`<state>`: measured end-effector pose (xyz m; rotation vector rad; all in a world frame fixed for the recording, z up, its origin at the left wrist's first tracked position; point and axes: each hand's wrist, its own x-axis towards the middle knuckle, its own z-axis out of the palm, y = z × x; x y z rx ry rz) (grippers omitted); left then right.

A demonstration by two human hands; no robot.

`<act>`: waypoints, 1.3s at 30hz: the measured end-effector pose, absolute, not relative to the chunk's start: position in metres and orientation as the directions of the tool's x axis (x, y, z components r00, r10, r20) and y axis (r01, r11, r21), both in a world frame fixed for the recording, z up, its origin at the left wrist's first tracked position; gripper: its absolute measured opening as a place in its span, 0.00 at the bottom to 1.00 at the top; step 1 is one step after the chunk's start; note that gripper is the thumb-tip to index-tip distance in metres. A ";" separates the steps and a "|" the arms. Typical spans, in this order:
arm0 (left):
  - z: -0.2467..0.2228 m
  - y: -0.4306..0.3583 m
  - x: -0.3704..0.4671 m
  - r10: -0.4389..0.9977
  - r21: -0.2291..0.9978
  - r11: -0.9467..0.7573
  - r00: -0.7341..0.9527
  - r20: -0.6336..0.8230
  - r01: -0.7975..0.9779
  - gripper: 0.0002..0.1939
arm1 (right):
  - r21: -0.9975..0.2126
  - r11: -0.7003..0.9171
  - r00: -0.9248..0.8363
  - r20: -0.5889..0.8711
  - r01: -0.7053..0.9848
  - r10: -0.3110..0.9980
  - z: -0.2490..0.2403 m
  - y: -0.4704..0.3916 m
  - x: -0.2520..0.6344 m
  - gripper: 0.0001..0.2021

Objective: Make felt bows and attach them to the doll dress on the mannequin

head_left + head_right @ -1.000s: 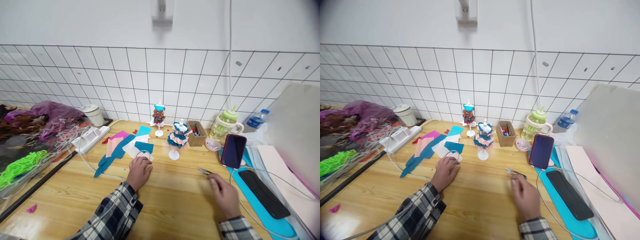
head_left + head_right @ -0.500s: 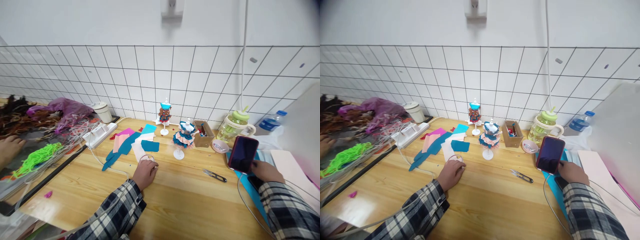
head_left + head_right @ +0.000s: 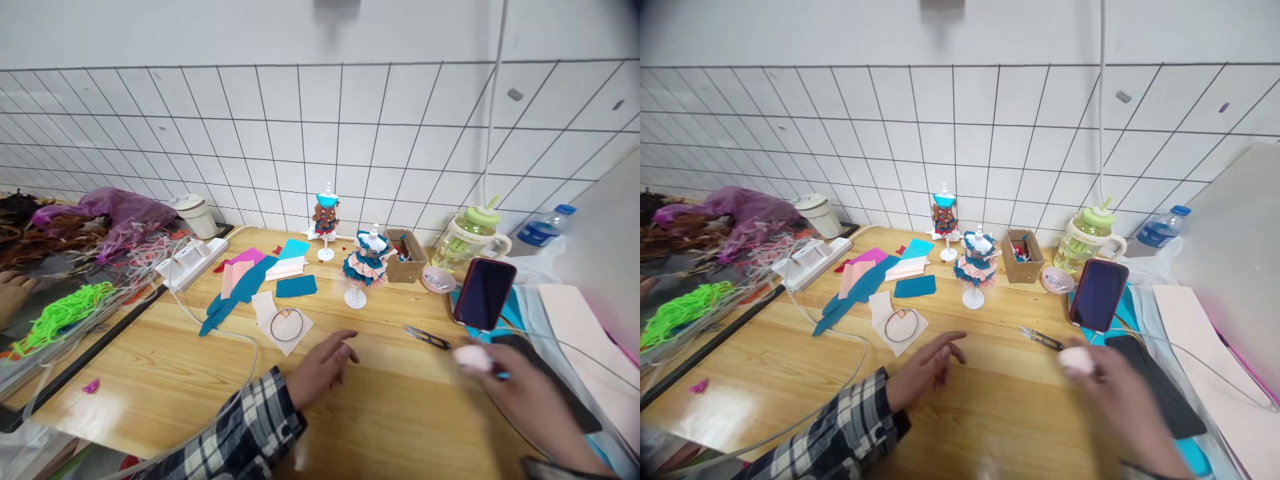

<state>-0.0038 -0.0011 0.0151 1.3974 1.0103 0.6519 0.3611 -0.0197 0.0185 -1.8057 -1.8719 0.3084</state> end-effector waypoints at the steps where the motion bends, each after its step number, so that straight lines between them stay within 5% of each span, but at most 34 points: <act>1: 0.015 -0.006 0.010 0.773 0.953 0.286 0.563 -0.290 0.099 0.31 | -0.585 0.179 -0.116 0.143 0.791 0.983 0.016 -0.028 0.325 0.18; 4: 0.008 -0.016 0.038 0.648 0.877 0.477 0.653 -0.393 0.055 0.37 | -0.717 0.256 -0.340 0.028 0.648 0.940 0.010 -0.043 0.233 0.21; 11: -0.007 -0.018 0.033 0.735 0.908 0.388 0.541 -0.409 0.159 0.36 | -0.823 0.122 -0.273 -0.041 0.554 0.961 0.001 -0.046 0.190 0.15; 16: -0.006 -0.022 0.030 0.791 0.943 0.294 0.515 -0.331 0.155 0.37 | -0.723 0.318 -0.400 0.064 0.613 0.914 -0.001 -0.049 0.191 0.16; 21: -0.003 -0.023 0.028 0.819 0.975 0.137 0.534 -0.210 0.172 0.33 | -0.524 0.359 -0.345 0.128 0.772 0.930 -0.013 -0.055 0.183 0.18; 26: -0.002 -0.028 0.026 0.759 0.976 0.205 0.617 -0.208 0.076 0.30 | -0.690 0.325 -0.281 0.180 0.646 0.942 -0.007 -0.050 0.190 0.14; 29: -0.003 -0.032 0.025 0.781 0.965 0.262 0.587 -0.214 0.003 0.28 | -0.673 0.410 -0.230 0.344 0.616 0.910 -0.005 -0.049 0.196 0.10; 33: -0.006 -0.034 0.024 0.821 0.953 0.300 0.521 -0.235 -0.043 0.32 | -0.541 0.567 -0.368 0.438 0.620 0.820 -0.006 -0.050 0.203 0.15; 39: -0.001 -0.023 0.019 0.721 0.915 0.400 0.597 -0.352 0.055 0.34 | -0.317 0.720 -0.646 0.317 0.617 0.694 0.007 -0.043 0.218 0.18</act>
